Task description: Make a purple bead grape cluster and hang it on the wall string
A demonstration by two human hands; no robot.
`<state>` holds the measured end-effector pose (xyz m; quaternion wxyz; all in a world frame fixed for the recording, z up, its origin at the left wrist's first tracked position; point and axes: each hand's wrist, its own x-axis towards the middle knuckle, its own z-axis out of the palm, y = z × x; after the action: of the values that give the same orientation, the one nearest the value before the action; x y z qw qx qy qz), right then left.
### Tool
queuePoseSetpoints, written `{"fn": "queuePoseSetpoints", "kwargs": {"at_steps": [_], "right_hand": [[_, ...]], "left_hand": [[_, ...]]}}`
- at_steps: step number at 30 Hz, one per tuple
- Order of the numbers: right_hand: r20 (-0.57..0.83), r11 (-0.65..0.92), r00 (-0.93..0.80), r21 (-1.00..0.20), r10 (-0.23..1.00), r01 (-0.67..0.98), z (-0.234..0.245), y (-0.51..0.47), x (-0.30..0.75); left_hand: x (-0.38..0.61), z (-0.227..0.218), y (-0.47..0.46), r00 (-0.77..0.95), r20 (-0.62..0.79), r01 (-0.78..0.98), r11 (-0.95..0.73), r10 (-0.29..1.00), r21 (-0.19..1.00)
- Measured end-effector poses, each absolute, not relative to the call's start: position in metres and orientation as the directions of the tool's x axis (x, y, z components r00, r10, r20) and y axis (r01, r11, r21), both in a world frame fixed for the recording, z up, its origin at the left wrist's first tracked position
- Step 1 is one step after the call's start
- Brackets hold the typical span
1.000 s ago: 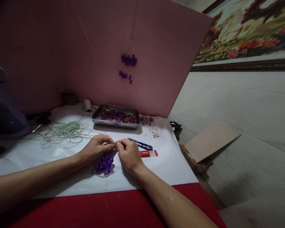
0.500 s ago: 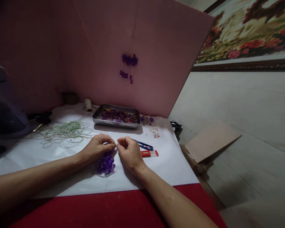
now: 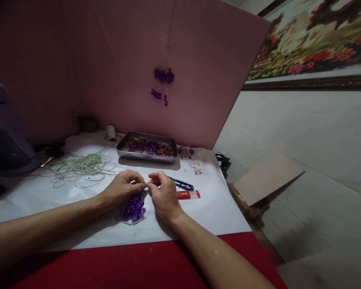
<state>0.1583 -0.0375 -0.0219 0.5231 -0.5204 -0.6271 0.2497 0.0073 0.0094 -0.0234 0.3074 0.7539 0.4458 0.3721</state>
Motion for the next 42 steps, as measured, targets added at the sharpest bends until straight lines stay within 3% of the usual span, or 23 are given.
{"fn": "queuePoseSetpoints", "kwargs": {"at_steps": [8, 14, 18, 25, 33, 39, 42], "right_hand": [[0.427, 0.347, 0.101, -0.833, 0.899, 0.43, -0.022, -0.037, 0.157], [0.421, 0.35, 0.087, -0.837, 0.903, 0.421, -0.021, -0.038, 0.157], [0.423, 0.362, 0.07, -0.839, 0.903, 0.406, -0.02, -0.039, 0.157], [0.408, 0.338, 0.097, -0.848, 0.908, 0.408, -0.02, -0.037, 0.158], [0.393, 0.303, 0.127, -0.845, 0.911, 0.441, -0.022, -0.035, 0.159], [0.38, 0.291, 0.136, -0.854, 0.915, 0.431, -0.021, -0.035, 0.159], [0.374, 0.289, 0.137, -0.863, 0.917, 0.414, -0.02, -0.036, 0.16]], "left_hand": [[0.009, -0.013, 0.002, 0.316, 0.321, 0.504, -0.445, 0.893, 0.74], [0.008, -0.017, 0.003, 0.326, 0.31, 0.345, -0.418, 0.893, 0.84], [0.009, -0.023, 0.008, 0.376, 0.35, 0.283, -0.466, 0.858, 0.839], [0.009, -0.021, 0.01, 0.382, 0.328, 0.454, -0.485, 0.864, 0.748], [0.007, -0.015, 0.004, 0.241, 0.315, 0.516, -0.396, 0.918, 0.759], [0.007, -0.015, -0.003, 0.27, 0.364, 0.376, -0.445, 0.892, 0.813], [0.007, -0.017, -0.003, 0.288, 0.317, 0.329, -0.404, 0.904, 0.853]]}}
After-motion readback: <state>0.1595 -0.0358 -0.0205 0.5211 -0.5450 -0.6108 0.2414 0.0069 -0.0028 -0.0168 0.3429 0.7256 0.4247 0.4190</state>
